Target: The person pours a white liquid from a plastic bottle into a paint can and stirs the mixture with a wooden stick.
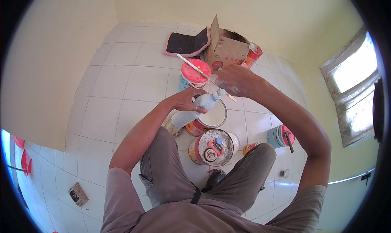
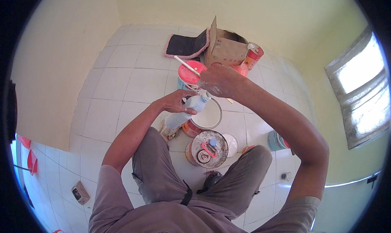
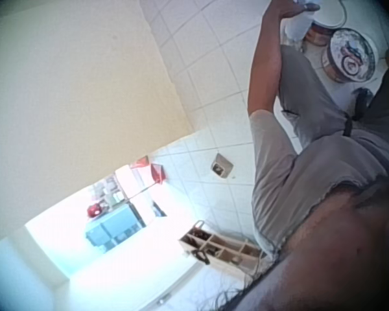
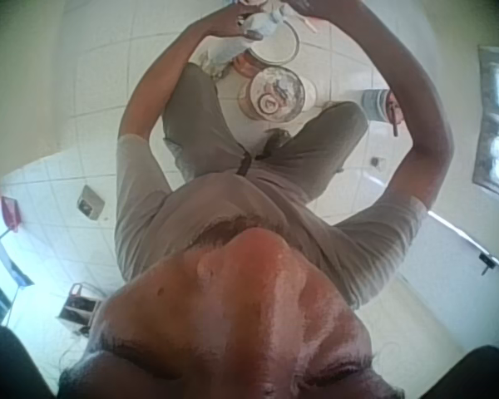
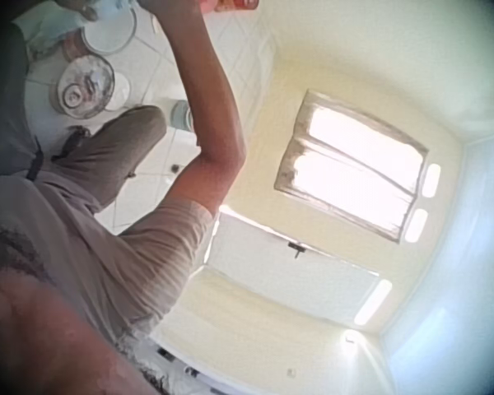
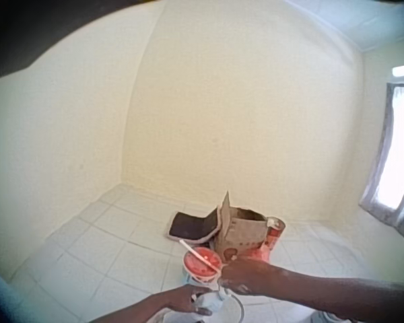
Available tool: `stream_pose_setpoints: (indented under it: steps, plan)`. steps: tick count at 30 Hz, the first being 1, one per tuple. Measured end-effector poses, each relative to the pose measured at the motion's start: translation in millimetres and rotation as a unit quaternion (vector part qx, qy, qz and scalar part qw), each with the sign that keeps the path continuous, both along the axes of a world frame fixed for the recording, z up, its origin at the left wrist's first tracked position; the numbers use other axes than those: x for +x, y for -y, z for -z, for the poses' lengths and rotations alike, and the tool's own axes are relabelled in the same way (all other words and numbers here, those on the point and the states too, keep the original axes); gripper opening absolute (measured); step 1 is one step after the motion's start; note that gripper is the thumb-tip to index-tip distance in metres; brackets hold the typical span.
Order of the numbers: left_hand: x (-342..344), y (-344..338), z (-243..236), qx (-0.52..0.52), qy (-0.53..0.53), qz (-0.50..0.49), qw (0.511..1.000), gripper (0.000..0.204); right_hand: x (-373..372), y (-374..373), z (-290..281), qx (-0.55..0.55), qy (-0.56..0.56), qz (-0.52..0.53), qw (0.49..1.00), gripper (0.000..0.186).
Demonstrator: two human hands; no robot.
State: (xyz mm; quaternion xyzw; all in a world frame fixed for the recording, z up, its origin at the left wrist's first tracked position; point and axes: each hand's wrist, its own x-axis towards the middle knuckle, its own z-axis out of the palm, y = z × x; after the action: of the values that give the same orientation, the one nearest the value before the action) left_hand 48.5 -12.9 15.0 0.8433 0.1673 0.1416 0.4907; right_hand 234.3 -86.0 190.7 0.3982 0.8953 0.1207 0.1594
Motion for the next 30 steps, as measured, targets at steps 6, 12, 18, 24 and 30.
stream_pose_setpoints:
  steps: [6,12,18,24,30]
  plan:
    - [0.1,0.4,0.1,0.003,0.007,-0.006,1.000,0.076,-0.4,-2.2,0.8,-0.008,0.018,0.015,1.000,0.012]
    - [-0.1,-1.2,-0.3,-0.003,0.004,0.001,1.000,0.076,-3.1,-2.5,-2.0,-0.005,0.031,0.016,0.999,0.013]
    - [1.5,-0.9,2.4,-0.009,0.008,0.005,1.000,0.075,-1.4,-4.4,2.2,-0.008,0.033,0.008,0.999,0.013]
    - [-0.8,0.8,0.1,-0.008,0.005,0.004,1.000,0.074,-7.0,-0.3,-3.3,-0.005,0.042,0.010,0.999,0.012]
    - [-1.8,1.4,-4.7,-0.010,0.001,0.005,1.000,0.073,1.9,-4.9,-1.4,-0.012,0.046,0.018,0.999,0.006]
